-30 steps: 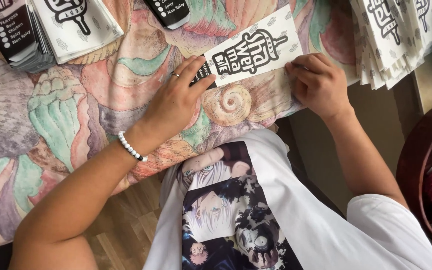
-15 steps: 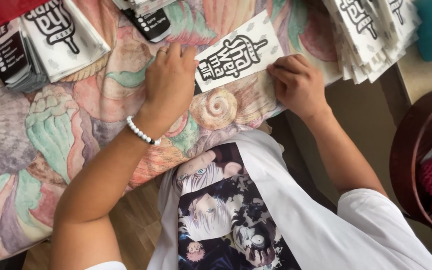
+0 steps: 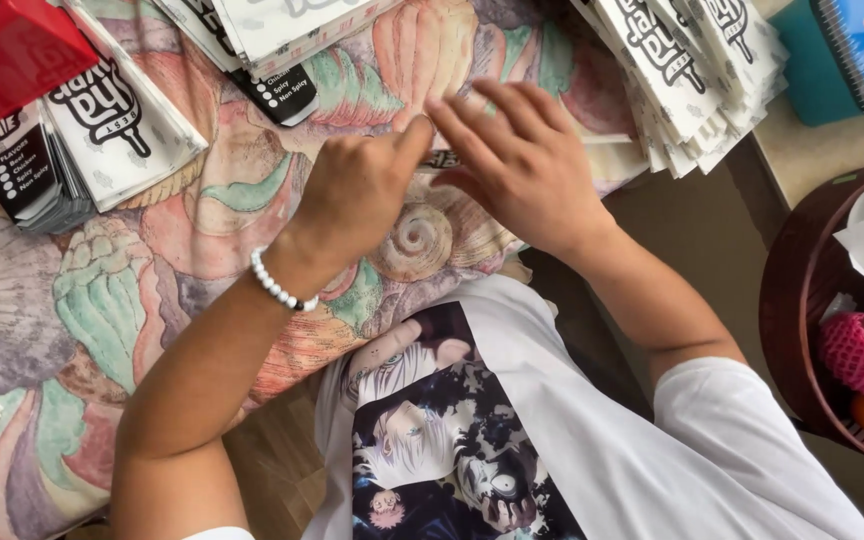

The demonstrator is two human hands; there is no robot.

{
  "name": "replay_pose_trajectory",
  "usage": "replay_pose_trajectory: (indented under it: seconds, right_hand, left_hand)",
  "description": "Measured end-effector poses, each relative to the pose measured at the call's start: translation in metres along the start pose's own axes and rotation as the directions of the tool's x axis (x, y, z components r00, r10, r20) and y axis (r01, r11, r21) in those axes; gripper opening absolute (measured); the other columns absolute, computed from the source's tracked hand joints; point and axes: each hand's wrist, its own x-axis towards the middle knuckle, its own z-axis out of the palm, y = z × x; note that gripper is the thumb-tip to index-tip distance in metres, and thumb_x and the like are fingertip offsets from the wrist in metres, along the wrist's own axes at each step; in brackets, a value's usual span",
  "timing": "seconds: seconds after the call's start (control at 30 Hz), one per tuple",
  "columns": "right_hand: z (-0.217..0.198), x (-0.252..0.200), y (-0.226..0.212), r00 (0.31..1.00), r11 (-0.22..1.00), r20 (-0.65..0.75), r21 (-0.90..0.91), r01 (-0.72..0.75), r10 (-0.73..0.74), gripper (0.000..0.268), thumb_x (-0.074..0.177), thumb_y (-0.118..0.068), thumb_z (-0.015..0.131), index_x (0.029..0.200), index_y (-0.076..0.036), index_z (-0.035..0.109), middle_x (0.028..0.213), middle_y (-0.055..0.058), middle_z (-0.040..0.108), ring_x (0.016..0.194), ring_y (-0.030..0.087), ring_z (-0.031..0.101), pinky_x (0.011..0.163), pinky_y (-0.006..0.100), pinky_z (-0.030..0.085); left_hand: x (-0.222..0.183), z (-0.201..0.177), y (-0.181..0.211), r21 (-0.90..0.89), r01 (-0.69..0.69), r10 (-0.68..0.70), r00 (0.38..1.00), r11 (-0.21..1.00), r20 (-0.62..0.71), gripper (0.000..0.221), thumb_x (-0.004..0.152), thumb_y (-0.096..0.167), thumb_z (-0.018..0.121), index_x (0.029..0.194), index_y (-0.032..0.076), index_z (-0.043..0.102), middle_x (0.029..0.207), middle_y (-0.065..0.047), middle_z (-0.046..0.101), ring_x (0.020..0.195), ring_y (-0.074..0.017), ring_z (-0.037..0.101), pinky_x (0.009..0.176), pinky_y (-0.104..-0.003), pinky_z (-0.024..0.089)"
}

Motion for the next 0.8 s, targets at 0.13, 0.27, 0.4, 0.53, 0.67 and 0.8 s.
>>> replay_pose_trajectory:
  seconds: [0.13,0.27,0.4,0.53,0.67,0.8]
  right_hand:
    - [-0.032,0.012,0.033,0.984,0.954,0.042,0.255,0.156,-0.172,0.017,0.105,-0.028,0.079,0.102,-0.011,0.076,0.084,-0.001,0.077,0.077,0.017,0.074,0.085,0.035,0.057]
    - [-0.090,0.014,0.085,-0.032,-0.018,0.628,-0.029,-0.999,0.778,0.039,0.072,-0.035,0.071,0.067,-0.019,0.035,0.065,-0.006,0.037,0.061,0.008,0.028,0.050,0.035,0.020]
    - [-0.076,-0.039,0.095,0.969,0.982,-0.163,0.077,-0.175,0.185,0.029,0.118,-0.026,0.083,0.114,0.002,0.083,0.104,0.015,0.081,0.098,0.033,0.078,0.090,0.045,0.055]
    - [-0.054,0.006,0.034,0.995,1.000,-0.100,-0.018,0.007,-0.009,0.053,0.109,-0.054,0.067,0.136,-0.008,0.069,0.121,0.007,0.080,0.113,0.025,0.073,0.103,0.038,0.055]
    - [-0.046,0.014,0.021,0.992,0.997,-0.115,-0.052,0.053,-0.058,0.026,0.114,-0.036,0.068,0.097,-0.017,0.069,0.079,-0.007,0.073,0.065,0.011,0.062,0.082,0.029,0.039]
    - [-0.058,0.003,0.045,0.998,0.984,0.029,0.168,0.049,-0.055,0.021,0.111,-0.030,0.072,0.092,-0.021,0.070,0.066,-0.008,0.064,0.059,0.009,0.056,0.079,0.031,0.038]
  left_hand:
    - [-0.003,-0.049,0.009,0.027,-0.061,0.059,0.996,0.998,0.070,0.014,0.113,-0.001,0.048,0.104,-0.002,0.060,0.054,0.004,0.045,0.036,-0.0084,0.040,0.029,-0.019,0.031]
    - [-0.027,-0.091,-0.018,0.085,0.090,-0.098,0.990,0.992,0.104,0.023,0.118,0.002,0.051,0.097,-0.002,0.059,0.063,-0.002,0.060,0.036,-0.0089,0.049,0.025,-0.018,0.034]
    - [-0.018,-0.090,-0.019,0.154,0.039,-0.047,0.998,0.987,0.052,0.009,0.112,-0.002,0.065,0.104,-0.002,0.062,0.062,-0.003,0.060,0.043,-0.0131,0.055,0.033,-0.022,0.043]
    - [0.011,-0.069,0.005,0.032,-0.168,0.165,0.983,0.985,0.080,0.007,0.110,-0.007,0.057,0.105,-0.005,0.062,0.060,-0.005,0.057,0.037,-0.0127,0.051,0.027,-0.020,0.042]
    - [0.015,-0.082,0.012,0.105,-0.292,0.283,0.955,0.951,0.094,0.012,0.103,-0.004,0.067,0.113,0.000,0.062,0.056,0.000,0.054,0.041,-0.0107,0.048,0.035,-0.026,0.040]
    - [0.011,-0.101,-0.003,-0.010,-0.206,0.201,0.941,0.978,0.272,0.032,0.100,-0.001,0.065,0.132,-0.006,0.060,0.065,-0.007,0.066,0.034,-0.0091,0.055,0.023,-0.018,0.045]
